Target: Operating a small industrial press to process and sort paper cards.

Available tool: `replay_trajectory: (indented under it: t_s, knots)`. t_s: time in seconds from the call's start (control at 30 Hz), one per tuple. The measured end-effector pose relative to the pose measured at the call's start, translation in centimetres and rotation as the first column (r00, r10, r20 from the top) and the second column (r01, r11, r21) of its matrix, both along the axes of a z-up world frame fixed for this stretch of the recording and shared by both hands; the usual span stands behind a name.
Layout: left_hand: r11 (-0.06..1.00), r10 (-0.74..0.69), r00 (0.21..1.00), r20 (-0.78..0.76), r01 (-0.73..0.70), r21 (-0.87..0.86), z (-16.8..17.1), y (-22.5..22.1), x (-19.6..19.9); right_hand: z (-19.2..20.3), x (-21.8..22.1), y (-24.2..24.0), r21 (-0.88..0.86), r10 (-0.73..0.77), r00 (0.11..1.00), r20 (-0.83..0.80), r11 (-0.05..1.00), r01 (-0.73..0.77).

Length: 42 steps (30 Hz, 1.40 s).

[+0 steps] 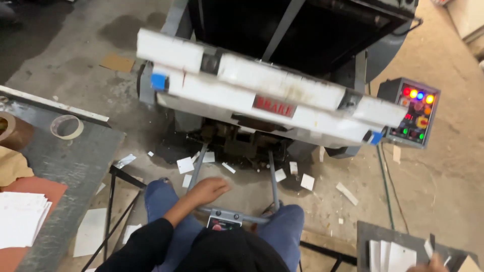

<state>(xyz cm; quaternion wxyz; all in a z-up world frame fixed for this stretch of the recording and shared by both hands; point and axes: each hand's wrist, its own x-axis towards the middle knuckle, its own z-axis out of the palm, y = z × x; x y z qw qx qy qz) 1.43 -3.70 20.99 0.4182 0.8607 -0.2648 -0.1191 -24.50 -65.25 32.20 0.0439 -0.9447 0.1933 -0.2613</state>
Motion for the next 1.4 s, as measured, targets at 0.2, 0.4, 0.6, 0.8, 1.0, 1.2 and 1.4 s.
replay_trajectory:
  t_s: [0.2,0.4,0.6,0.8,1.0,1.2,1.4]
  knots:
    - [0.936,-0.018,0.931,0.365,0.143,-0.321,14.1,-7.0,6.4,-1.4,18.1,10.0,-0.198,0.153,0.951,0.269,0.975,-0.1]
    - [0.972,0.108,0.799,0.591,-0.21,0.107,7.5,-8.1,7.3,-5.4,29.8,31.3,0.084,0.562,0.812,0.156,0.812,-0.578]
    - [0.93,-0.059,0.898,0.436,-0.109,0.35,5.1,3.7,-6.4,-10.5,33.6,37.3,0.145,0.716,0.696,-0.054,0.696,-0.704]
    - [0.446,0.466,0.31,0.829,-0.891,0.083,4.3,24.3,-16.0,-7.0,41.5,35.6,0.047,0.767,0.641,-0.021,0.642,-0.766]
    - [0.061,0.542,0.159,0.825,-0.987,0.15,-2.1,35.4,-23.7,4.4,51.6,36.1,0.133,0.734,0.509,-0.45,0.619,-0.774]
    - [0.05,0.586,0.228,0.778,-0.968,0.245,1.6,29.9,-18.8,12.2,42.8,39.6,0.181,0.699,0.618,0.36,0.597,-0.781]
    - [0.722,0.679,0.723,0.128,-0.627,-0.291,13.1,8.6,-6.9,-3.5,25.7,36.7,0.448,0.838,0.497,-0.227,0.543,-0.71]
